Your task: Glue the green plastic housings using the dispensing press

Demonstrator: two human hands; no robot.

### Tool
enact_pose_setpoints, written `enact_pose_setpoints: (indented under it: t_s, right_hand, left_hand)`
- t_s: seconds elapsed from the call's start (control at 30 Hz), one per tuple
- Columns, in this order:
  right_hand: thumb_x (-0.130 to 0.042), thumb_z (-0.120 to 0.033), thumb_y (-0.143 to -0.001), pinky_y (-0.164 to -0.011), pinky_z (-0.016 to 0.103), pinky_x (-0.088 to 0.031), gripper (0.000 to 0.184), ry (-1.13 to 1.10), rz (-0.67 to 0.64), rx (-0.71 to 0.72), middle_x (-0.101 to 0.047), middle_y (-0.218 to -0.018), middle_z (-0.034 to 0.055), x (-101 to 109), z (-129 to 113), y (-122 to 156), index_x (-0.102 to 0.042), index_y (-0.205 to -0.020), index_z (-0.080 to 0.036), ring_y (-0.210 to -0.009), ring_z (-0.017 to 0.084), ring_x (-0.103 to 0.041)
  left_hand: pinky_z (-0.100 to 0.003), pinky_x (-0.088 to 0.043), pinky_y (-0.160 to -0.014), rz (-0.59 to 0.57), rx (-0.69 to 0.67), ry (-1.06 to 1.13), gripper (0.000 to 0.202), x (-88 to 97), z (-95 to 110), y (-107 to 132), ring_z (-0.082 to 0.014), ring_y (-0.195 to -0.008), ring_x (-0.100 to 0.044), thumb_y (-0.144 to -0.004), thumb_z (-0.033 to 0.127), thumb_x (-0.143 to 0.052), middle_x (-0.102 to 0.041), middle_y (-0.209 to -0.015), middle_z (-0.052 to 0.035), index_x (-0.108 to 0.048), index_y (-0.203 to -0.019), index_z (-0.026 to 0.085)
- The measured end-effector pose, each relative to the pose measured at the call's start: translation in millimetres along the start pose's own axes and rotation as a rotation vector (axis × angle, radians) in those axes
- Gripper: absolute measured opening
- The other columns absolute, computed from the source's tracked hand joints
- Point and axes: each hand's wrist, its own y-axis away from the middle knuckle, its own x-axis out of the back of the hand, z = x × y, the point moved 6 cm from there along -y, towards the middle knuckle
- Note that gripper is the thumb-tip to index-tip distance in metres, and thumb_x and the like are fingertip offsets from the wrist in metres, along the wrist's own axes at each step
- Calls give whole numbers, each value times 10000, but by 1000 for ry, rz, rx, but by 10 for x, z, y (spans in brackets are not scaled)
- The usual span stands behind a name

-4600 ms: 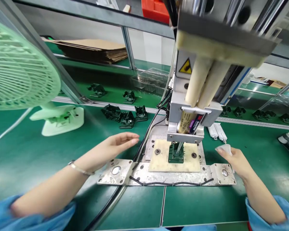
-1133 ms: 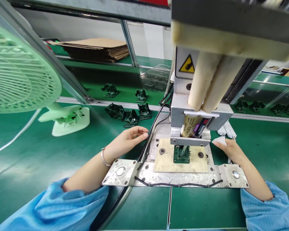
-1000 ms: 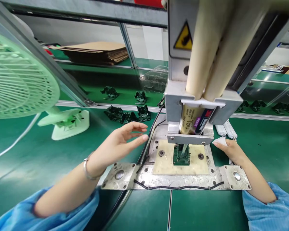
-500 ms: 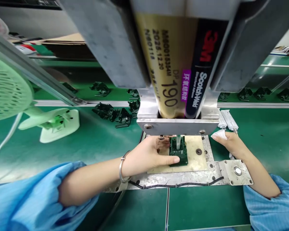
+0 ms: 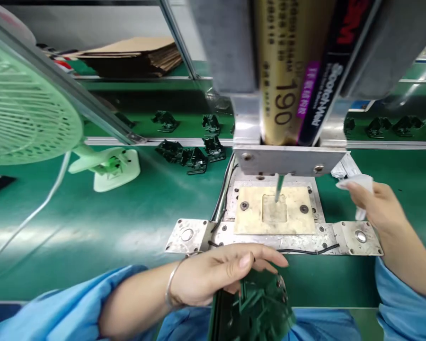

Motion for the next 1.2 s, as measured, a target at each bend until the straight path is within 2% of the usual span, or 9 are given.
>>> enact_pose_setpoints:
  t_s: [0.1, 0.17, 0.27, 0.37, 0.67, 0.87, 0.97, 1.1, 1.2]
  right_hand:
    - [-619, -725, -823, -509, 313, -440, 487, -133, -394, 407, -644, -700, 60, -278, -718, 544, -753, -754, -262, -574, 200, -586]
    - [-469, -774, -872, -482, 307, -377, 611, -126, -602, 524, -576, -662, 48, -549, -1062, 925, -650, -644, -237, -516, 162, -504]
    - [-247, -776, -938, -482, 292, -259, 715, -170, -823, 546, -406, -576, -14, -982, -1339, 1270, -444, -564, -199, -467, 102, -342]
    - [-263, -848, -886, -499, 282, -218, 752, -330, -894, 520, -373, -591, -38, -1217, -1453, 1329, -433, -568, -188, -483, 83, -303]
    - [-143, -915, -785, -513, 288, -200, 830, -263, -900, 446, -371, -584, -46, -1007, -1410, 1478, -459, -569, -179, -483, 75, -306]
    - [-199, -893, -807, -516, 281, -221, 791, -334, -758, 509, -333, -572, -54, -987, -1564, 1436, -411, -557, -173, -478, 69, -280]
    - [-265, -883, -818, -492, 281, -224, 784, -311, -725, 555, -329, -532, -53, -953, -1560, 1414, -460, -536, -177, -443, 66, -275]
    - [-518, -884, -728, -598, 331, -429, 662, -194, -419, 422, -610, -719, 54, -614, -1052, 1427, -704, -742, -249, -656, 218, -585]
    - [-543, -576, -924, -702, 437, -515, 328, -352, -63, 195, -680, -894, 92, -227, -401, 1543, -722, -1093, -360, -839, 332, -649]
  left_hand:
    - [-177, -399, -526, -92, 14, 65, 824, -126, -166, 18, -164, -700, -631, -737, 809, -582, -713, -961, -146, -667, -1195, 129]
    - [-173, -380, -516, -80, 67, 66, 860, -149, -275, 13, -130, -637, -561, -654, 856, -609, -688, -871, -106, -693, -1078, 112]
    - [-184, -330, -486, -112, 77, -26, 821, -220, -353, -5, -104, -578, -447, -611, 903, -583, -584, -699, -25, -649, -865, 124]
    - [-220, -272, -470, -164, 58, -125, 764, -324, -362, -20, -97, -528, -334, -618, 927, -537, -406, -555, 36, -521, -689, 166]
    - [-284, -424, -742, -202, -55, -43, 674, -481, -298, 89, -122, -662, -396, -728, 787, -626, -500, -746, -8, -607, -910, 139]
    - [-222, -285, -544, -226, -25, -22, 649, -564, -362, 61, -95, -581, -312, -715, 786, -638, -381, -633, 38, -554, -774, 146]
    - [-224, -336, -574, -180, -43, -34, 653, -548, -335, 63, -106, -604, -390, -709, 783, -650, -447, -660, 20, -582, -825, 144]
    - [-271, -483, -707, -61, -251, -37, 667, -467, -162, 257, -185, -796, -593, -676, 665, -779, -624, -914, -69, -603, -1096, 178]
    - [-312, -538, -778, 255, -584, -306, 681, -328, 13, 537, -225, -909, -646, -675, 445, -877, -647, -1063, -64, -555, -1255, 295]
